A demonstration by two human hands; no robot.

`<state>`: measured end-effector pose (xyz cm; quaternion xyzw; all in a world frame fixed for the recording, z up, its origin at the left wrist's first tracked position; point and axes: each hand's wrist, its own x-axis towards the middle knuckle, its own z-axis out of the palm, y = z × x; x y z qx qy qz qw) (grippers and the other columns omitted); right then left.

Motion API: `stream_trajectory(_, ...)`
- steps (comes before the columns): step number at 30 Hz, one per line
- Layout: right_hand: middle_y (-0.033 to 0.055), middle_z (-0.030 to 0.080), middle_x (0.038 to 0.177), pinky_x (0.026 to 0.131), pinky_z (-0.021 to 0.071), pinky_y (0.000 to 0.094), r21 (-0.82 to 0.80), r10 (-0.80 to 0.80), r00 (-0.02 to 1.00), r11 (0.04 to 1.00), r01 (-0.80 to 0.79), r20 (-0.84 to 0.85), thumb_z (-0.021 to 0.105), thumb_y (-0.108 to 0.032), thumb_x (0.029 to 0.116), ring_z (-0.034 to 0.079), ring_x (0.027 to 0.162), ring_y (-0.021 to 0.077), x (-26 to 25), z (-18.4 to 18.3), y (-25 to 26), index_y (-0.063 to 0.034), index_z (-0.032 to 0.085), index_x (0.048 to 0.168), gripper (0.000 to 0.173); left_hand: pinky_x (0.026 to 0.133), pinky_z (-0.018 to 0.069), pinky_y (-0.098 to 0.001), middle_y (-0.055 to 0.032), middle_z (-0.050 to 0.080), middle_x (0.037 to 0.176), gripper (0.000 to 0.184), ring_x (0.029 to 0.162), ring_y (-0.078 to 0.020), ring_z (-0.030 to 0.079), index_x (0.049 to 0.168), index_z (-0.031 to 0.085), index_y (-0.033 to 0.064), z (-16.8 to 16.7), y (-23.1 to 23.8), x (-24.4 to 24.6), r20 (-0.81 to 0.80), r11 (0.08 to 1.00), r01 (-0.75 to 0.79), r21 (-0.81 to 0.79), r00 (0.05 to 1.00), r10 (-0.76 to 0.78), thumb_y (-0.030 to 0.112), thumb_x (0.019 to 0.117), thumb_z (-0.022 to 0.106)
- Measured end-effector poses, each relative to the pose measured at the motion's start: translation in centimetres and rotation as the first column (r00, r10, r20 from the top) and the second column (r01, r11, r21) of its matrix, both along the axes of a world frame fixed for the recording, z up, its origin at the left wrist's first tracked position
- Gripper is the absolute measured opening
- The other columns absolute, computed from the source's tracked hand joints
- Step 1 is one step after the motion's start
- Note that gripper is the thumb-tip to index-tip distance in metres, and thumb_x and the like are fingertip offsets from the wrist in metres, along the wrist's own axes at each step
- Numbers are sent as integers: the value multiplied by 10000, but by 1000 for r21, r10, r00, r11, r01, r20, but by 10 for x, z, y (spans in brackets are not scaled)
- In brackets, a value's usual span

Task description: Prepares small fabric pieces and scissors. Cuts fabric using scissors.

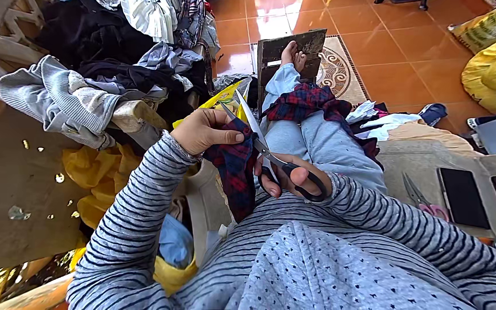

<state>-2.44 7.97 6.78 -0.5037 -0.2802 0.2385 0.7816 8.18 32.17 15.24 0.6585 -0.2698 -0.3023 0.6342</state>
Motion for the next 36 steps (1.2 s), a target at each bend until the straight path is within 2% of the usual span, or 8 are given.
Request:
stream_trajectory(5, -109, 632, 689, 555, 540, 176, 36, -74, 996, 996, 76, -51, 636, -647, 918, 627, 579, 10, -6, 0, 4, -122, 638, 1102, 557, 698, 612, -221, 12, 748, 794, 160, 713, -40, 709, 902, 729, 64, 0, -5, -2, -5, 997, -69, 17, 998, 69, -84, 843, 723)
stream_trajectory(10, -70, 651, 828, 705, 562, 241, 32, -26, 998, 999, 24, 52, 576, -706, 921, 648, 736, 52, -1, -8, 7, -123, 569, 1211, 651, 693, 610, -222, 9, 746, 789, 146, 709, -42, 706, 892, 732, 57, -1, -8, -6, 16, 999, -16, 33, 1000, 15, -74, 830, 745)
stream_trajectory(17, -130, 625, 643, 510, 519, 161, 33, -118, 992, 992, 120, -43, 653, -629, 916, 608, 535, -13, -6, 0, 10, -136, 647, 1068, 516, 697, 602, -215, 9, 743, 789, 145, 711, -37, 701, 895, 740, 49, -2, -11, -7, 38, 996, -31, 83, 999, 28, -77, 825, 753)
stream_trajectory(20, -115, 651, 668, 556, 557, 193, 46, -163, 986, 985, 164, -21, 640, -631, 921, 641, 574, 11, -5, -1, 9, -145, 650, 1092, 516, 701, 606, -221, -6, 749, 804, 144, 721, -46, 707, 918, 745, 37, -3, -11, -7, 23, 994, -44, 96, 999, 42, -77, 830, 751)
stream_trajectory(24, -35, 691, 808, 704, 595, 272, 79, -222, 973, 973, 218, 55, 506, -727, 940, 692, 731, 95, 3, -15, -1, -149, 576, 1218, 646, 741, 621, -239, -14, 759, 870, 211, 774, -61, 722, 1028, 737, 25, 1, -7, -5, 9, 995, -102, 15, 995, 102, -75, 842, 730)
stream_trajectory(27, -53, 679, 794, 694, 583, 250, 2, -247, 962, 969, 249, 119, 562, -709, 924, 678, 719, 73, 4, -12, -10, -127, 574, 1222, 653, 772, 624, -258, -30, 764, 924, 240, 815, -78, 730, 1090, 722, 7, 5, -3, -3, 23, 983, -178, -39, 984, 179, -82, 868, 697)
stream_trajectory(30, -97, 649, 785, 663, 541, 197, -127, -231, 956, 958, 256, 183, 621, -718, 881, 630, 696, 11, -2, -6, -14, -108, 586, 1177, 679, 811, 623, -259, -37, 768, 994, 396, 859, -88, 740, 1271, 648, 9, 9, 0, -1, 34, 983, -168, -71, 985, 171, -100, 892, 671)
stream_trajectory(36, -125, 613, 767, 618, 514, 159, -229, -215, 948, 935, 269, 235, 662, -689, 875, 589, 666, -36, -5, -9, -22, -96, 590, 1163, 663, 783, 626, -259, -19, 761, 932, 491, 809, -87, 739, 1297, 569, 45, 11, 7, 4, 134, 971, -224, -88, 963, 234, -106, 850, 705)
